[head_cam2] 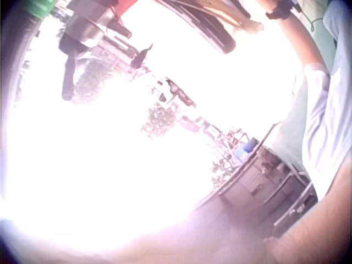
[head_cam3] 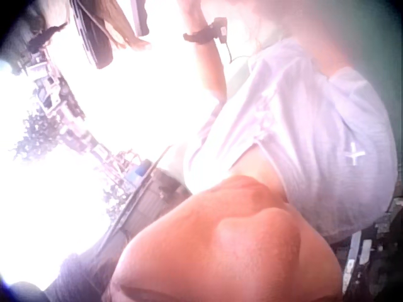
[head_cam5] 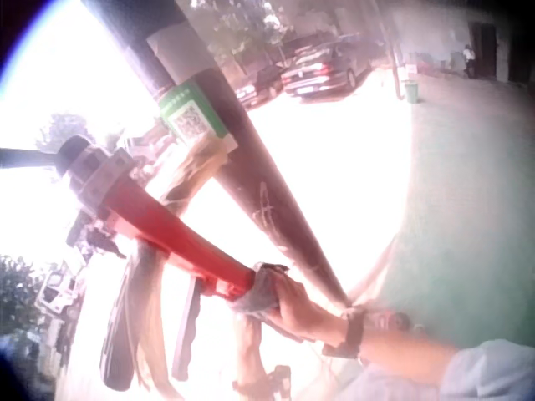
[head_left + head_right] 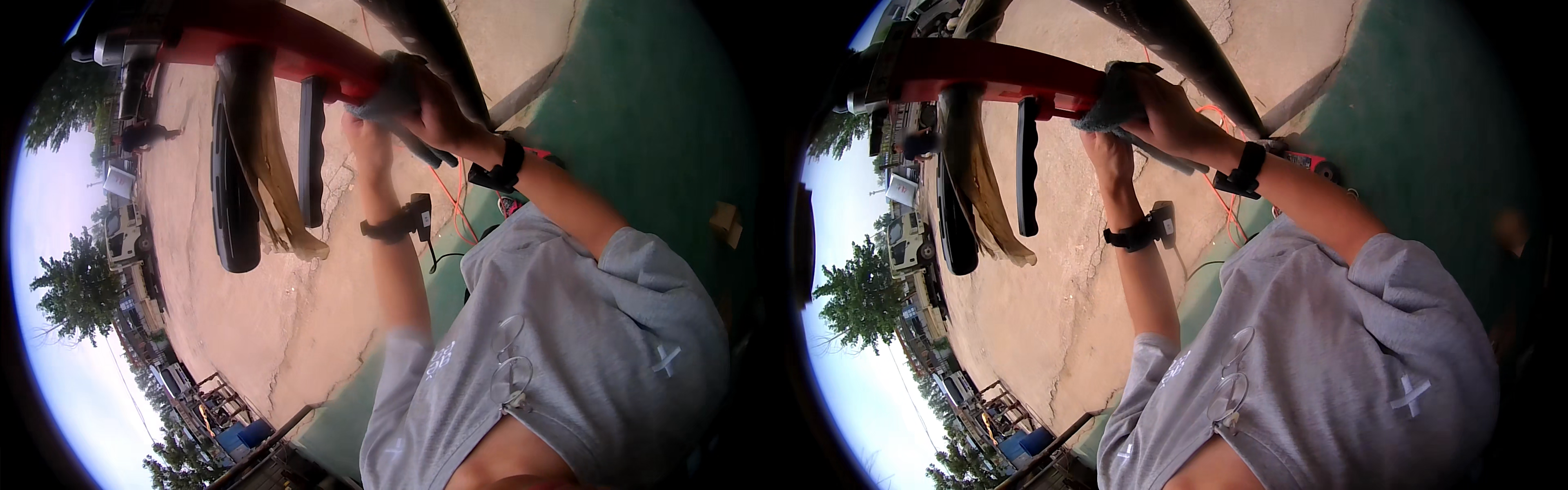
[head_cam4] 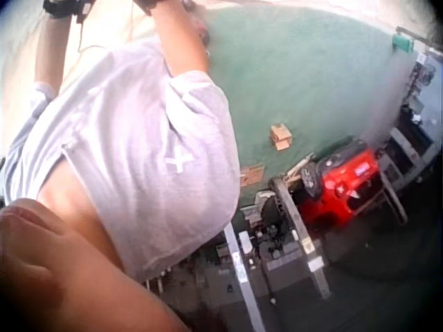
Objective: The person wipes a red metal pole and a vertical black pipe with a grey cloth. They then move to a white metal pillar and wipe its surface with the same cloth.
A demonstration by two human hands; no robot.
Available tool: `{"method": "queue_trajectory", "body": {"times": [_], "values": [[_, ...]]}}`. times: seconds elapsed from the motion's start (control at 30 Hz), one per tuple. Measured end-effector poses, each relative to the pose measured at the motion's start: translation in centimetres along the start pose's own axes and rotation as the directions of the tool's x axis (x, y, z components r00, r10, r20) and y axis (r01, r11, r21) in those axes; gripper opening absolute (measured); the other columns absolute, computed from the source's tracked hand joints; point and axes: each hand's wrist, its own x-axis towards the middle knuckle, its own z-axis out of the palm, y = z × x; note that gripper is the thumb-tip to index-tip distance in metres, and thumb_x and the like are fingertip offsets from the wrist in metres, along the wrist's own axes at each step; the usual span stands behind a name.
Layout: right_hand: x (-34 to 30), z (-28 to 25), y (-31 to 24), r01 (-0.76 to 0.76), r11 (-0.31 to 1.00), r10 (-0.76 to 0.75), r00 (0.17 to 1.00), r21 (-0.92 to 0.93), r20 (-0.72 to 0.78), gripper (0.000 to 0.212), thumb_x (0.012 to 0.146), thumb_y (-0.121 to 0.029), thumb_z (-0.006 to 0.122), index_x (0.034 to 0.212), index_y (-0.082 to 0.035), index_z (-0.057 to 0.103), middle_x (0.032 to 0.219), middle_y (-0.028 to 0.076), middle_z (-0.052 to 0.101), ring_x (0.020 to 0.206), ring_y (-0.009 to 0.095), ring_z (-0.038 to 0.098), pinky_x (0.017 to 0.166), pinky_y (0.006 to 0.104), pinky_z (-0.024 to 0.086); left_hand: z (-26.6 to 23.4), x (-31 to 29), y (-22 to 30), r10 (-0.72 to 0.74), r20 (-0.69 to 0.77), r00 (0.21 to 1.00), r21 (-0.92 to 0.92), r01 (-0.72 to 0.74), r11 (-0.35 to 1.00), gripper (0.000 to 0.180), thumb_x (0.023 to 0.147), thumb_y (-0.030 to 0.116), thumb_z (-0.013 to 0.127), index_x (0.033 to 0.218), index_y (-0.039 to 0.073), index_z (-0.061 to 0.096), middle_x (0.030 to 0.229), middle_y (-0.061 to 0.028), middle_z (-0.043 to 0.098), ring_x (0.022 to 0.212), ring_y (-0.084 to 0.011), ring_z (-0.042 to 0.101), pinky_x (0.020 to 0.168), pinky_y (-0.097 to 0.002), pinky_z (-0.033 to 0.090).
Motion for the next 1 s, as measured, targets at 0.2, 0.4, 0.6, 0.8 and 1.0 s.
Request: {"method": "queue_trajectory", "body": {"times": [0.2, 0.4, 0.6, 0.8, 1.0], "values": [[-4.9, -2.4, 3.7, -0.016, 0.988, 0.041, 0.986, -0.154, 0.161, 0.046, 0.071, -0.007, 0.065, 0.112, 0.0, 0.045, 0.107, 0.019, 0.052, 0.098, 0.036, 0.052, 0.083, 0.0387, 0.044, -1.6, -2.8, -6.8, -0.091, 0.018, 0.996, 0.371, 0.078, 0.925, 0.027, 0.093, 0.022, 0.046, 0.103, -0.001, 0.054, 0.094, -0.0023, 0.058, 0.085, -0.0094, 0.051, 0.073, -0.0238, 0.042], [-11.7, -2.9, 6.5, -0.075, 0.944, 0.14, 0.973, -0.323, 0.185, 0.053, 0.072, -0.007, 0.064, 0.118, 0.004, 0.038, 0.109, 0.024, 0.05, 0.098, 0.04, 0.052, 0.081, 0.0398, 0.045, -3.2, -6.6, -12.9, -0.029, -0.043, 0.999, 0.49, 0.046, 0.87, 0.021, 0.087, 0.011, 0.043, 0.098, -0.001, 0.055, 0.09, -0.0121, 0.058, 0.087, -0.0214, 0.054, 0.078, -0.033, 0.041], [-10.8, -3.4, 5.6, -0.157, 0.93, 0.202, 0.974, -0.332, 0.105, 0.049, 0.066, -0.004, 0.067, 0.109, 0.003, 0.045, 0.101, 0.023, 0.053, 0.095, 0.04, 0.052, 0.079, 0.0403, 0.046, -3.7, -5.1, -10.5, -0.116, 0.114, 0.987, 0.601, 0.025, 0.799, 0.021, 0.087, 0.007, 0.043, 0.103, -0.002, 0.055, 0.096, -0.0045, 0.058, 0.088, -0.0106, 0.051, 0.073, -0.0223, 0.042], [-5.0, -2.8, 1.8, -0.094, 0.965, 0.118, 0.989, -0.244, 0.085, 0.047, 0.065, -0.002, 0.069, 0.107, 0.001, 0.049, 0.1, 0.018, 0.055, 0.092, 0.036, 0.055, 0.079, 0.0358, 0.046, -2.0, -1.6, -3.4, 0.115, 0.097, 0.989, 0.407, -0.144, 0.902, 0.017, 0.086, 0.006, 0.046, 0.095, -0.002, 0.058, 0.08, 0.0016, 0.056, 0.07, -0.0038, 0.044, 0.061, -0.0182, 0.036], [1.1, -2.7, -3.5, -0.034, 0.992, 0.044, 0.996, -0.119, 0.08, 0.053, 0.064, 0.0, 0.065, 0.114, 0.002, 0.048, 0.106, 0.02, 0.055, 0.098, 0.036, 0.054, 0.085, 0.0346, 0.044, -0.2, -0.1, 2.1, -0.018, 0.028, 0.999, 0.22, 0.011, 0.975, 0.026, 0.091, 0.014, 0.044, 0.109, -0.004, 0.052, 0.1, -0.0054, 0.057, 0.09, -0.0106, 0.051, 0.078, -0.0228, 0.04]]}}
